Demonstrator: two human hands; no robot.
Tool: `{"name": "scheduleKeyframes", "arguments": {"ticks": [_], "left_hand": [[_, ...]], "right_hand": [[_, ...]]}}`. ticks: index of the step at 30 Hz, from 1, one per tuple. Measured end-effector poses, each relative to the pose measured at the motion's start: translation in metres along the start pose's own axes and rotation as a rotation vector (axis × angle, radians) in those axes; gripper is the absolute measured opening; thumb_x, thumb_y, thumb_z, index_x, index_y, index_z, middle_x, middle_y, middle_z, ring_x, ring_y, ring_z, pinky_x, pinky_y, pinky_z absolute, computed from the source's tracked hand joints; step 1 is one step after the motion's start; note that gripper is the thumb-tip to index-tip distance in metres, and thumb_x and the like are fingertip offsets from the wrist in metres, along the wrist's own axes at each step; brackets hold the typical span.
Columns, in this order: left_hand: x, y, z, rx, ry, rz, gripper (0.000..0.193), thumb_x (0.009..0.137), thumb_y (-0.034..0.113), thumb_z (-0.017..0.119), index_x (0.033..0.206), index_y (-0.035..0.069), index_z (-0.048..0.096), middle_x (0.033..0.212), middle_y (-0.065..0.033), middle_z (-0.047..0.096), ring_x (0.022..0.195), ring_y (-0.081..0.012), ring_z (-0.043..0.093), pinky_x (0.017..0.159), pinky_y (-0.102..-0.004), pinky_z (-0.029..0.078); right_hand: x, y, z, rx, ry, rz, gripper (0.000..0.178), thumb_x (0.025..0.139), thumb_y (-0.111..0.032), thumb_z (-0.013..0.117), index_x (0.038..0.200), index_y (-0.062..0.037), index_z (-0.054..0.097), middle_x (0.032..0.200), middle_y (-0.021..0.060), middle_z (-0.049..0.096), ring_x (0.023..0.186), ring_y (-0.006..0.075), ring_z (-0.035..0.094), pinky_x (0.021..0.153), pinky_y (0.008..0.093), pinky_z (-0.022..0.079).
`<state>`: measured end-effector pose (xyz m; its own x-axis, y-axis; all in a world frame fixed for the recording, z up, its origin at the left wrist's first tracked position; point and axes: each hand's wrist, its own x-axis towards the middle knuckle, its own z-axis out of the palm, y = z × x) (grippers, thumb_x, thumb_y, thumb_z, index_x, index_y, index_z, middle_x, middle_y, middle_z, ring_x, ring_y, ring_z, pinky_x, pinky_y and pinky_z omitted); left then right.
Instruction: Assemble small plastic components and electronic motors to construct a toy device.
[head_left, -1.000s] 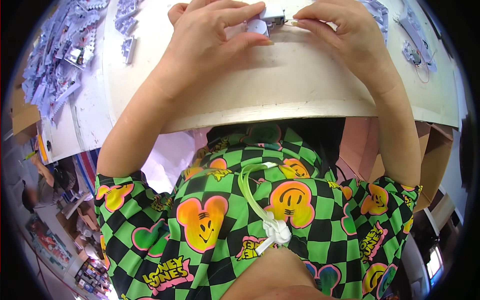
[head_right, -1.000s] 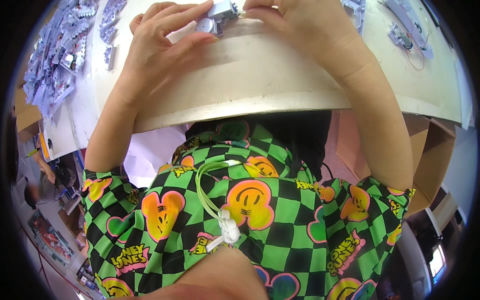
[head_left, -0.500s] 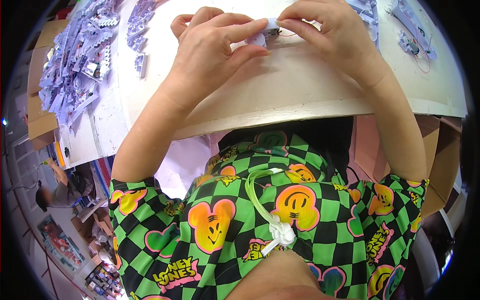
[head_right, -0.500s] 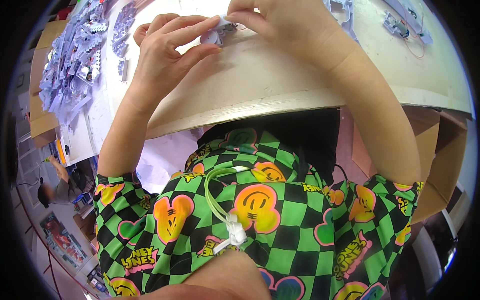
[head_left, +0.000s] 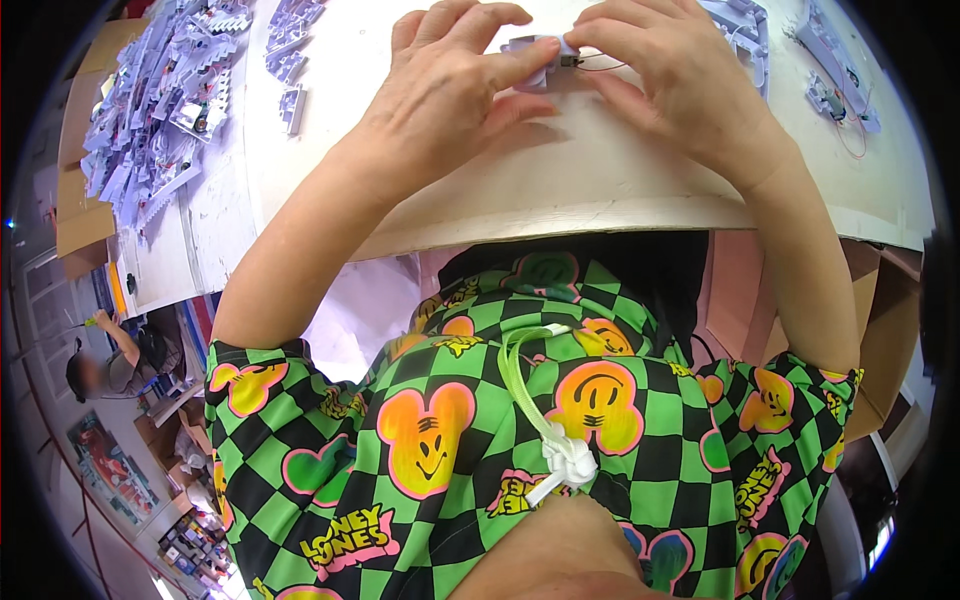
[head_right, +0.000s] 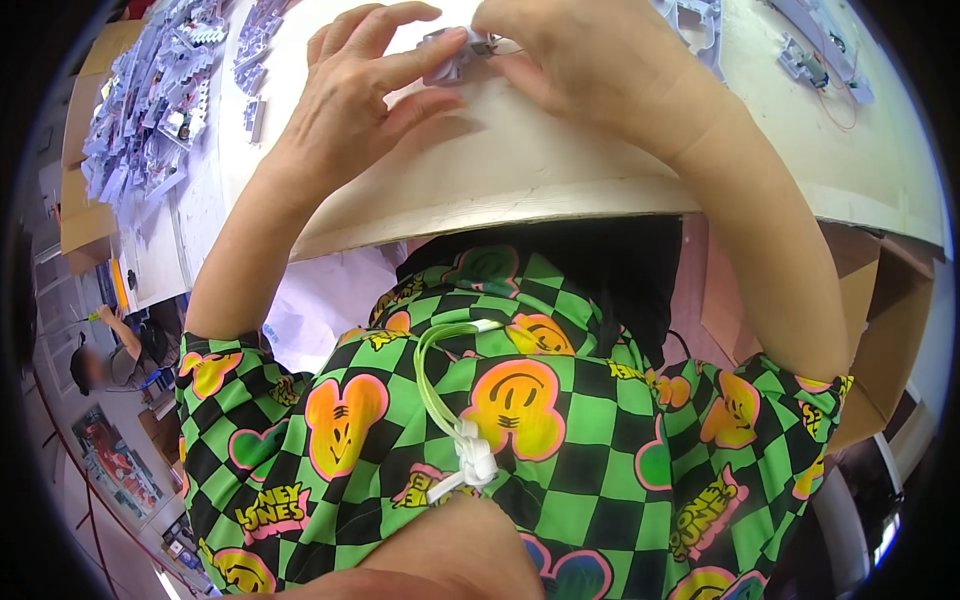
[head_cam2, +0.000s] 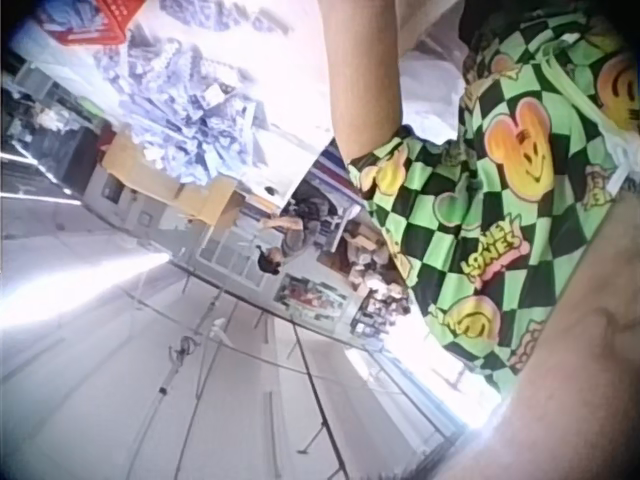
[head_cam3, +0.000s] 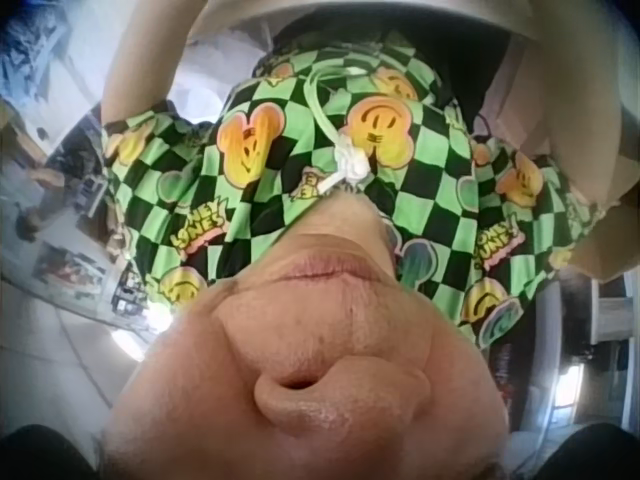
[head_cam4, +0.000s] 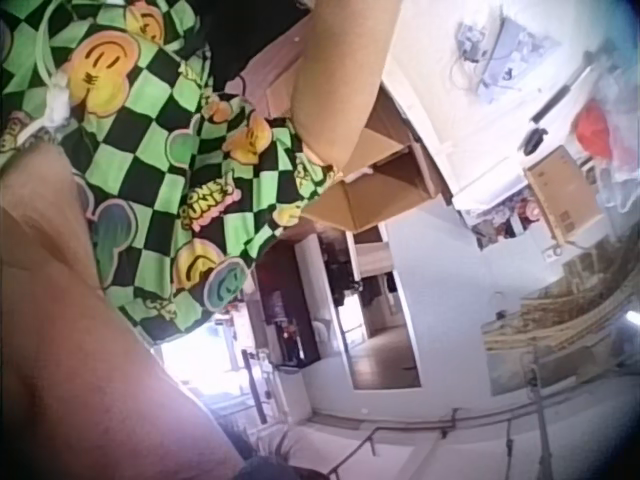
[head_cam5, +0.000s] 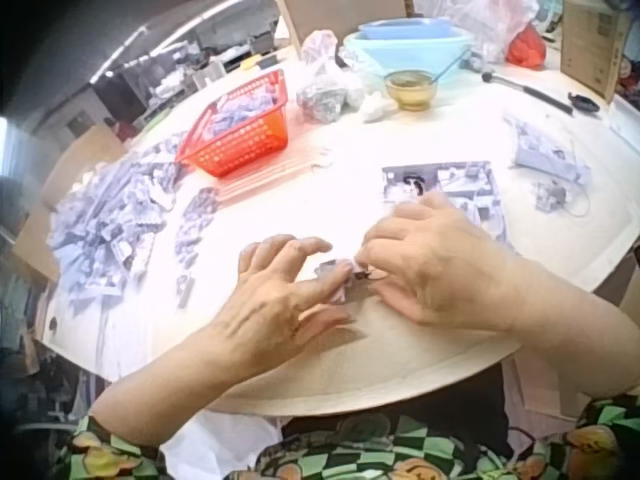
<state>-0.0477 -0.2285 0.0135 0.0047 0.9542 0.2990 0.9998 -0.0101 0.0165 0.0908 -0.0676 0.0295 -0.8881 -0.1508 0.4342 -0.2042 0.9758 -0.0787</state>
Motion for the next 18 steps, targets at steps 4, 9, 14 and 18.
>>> {"name": "scheduleKeyframes", "arguments": {"ticks": [4, 9, 14, 18], "left_hand": [[-0.002, -0.001, -0.001, -0.26, -0.08, -0.07, 0.054, 0.073, 0.021, 0.073, 0.122, 0.008, 0.055, 0.118, -0.0128, 0.051, 0.109, -0.0319, 0.045, 0.095, -0.0429, 0.032], [-0.004, -0.008, 0.003, -0.348, -0.039, -0.077, 0.063, 0.071, 0.017, 0.074, 0.128, 0.008, 0.05, 0.115, -0.0128, 0.053, 0.11, -0.0317, 0.046, 0.095, -0.0426, 0.034], [-0.005, -0.022, 0.019, -0.443, 0.026, -0.149, 0.052, 0.071, 0.012, 0.071, 0.12, 0.008, 0.054, 0.109, -0.0113, 0.058, 0.1, -0.0284, 0.053, 0.092, -0.0397, 0.035], [-0.002, -0.022, 0.022, -0.474, 0.126, -0.225, 0.042, 0.072, 0.013, 0.071, 0.111, 0.007, 0.058, 0.099, -0.0099, 0.062, 0.087, -0.0253, 0.057, 0.084, -0.0361, 0.035]], "right_hand": [[0.004, 0.004, 0.018, 0.194, 0.005, 0.105, 0.016, 0.073, -0.008, 0.066, 0.087, -0.0035, 0.061, 0.075, 0.0096, 0.063, 0.077, 0.0252, 0.06, 0.076, 0.0382, 0.042], [0.011, 0.009, 0.017, 0.36, -0.035, 0.222, 0.011, 0.073, -0.004, 0.067, 0.083, -0.0008, 0.063, 0.073, 0.0163, 0.063, 0.069, 0.0269, 0.064, 0.063, 0.0322, 0.049], [0.018, 0.01, 0.009, 0.609, -0.182, 0.485, 0.014, 0.078, -0.005, 0.066, 0.09, 0.0017, 0.064, 0.077, 0.0123, 0.066, 0.07, 0.0158, 0.062, 0.063, 0.0263, 0.049], [0.01, 0.02, 0.011, 0.712, -0.221, 0.658, 0.032, 0.077, -0.016, 0.071, 0.105, -0.0029, 0.064, 0.091, 0.0042, 0.064, 0.081, 0.0132, 0.058, 0.074, 0.0247, 0.044]]}}
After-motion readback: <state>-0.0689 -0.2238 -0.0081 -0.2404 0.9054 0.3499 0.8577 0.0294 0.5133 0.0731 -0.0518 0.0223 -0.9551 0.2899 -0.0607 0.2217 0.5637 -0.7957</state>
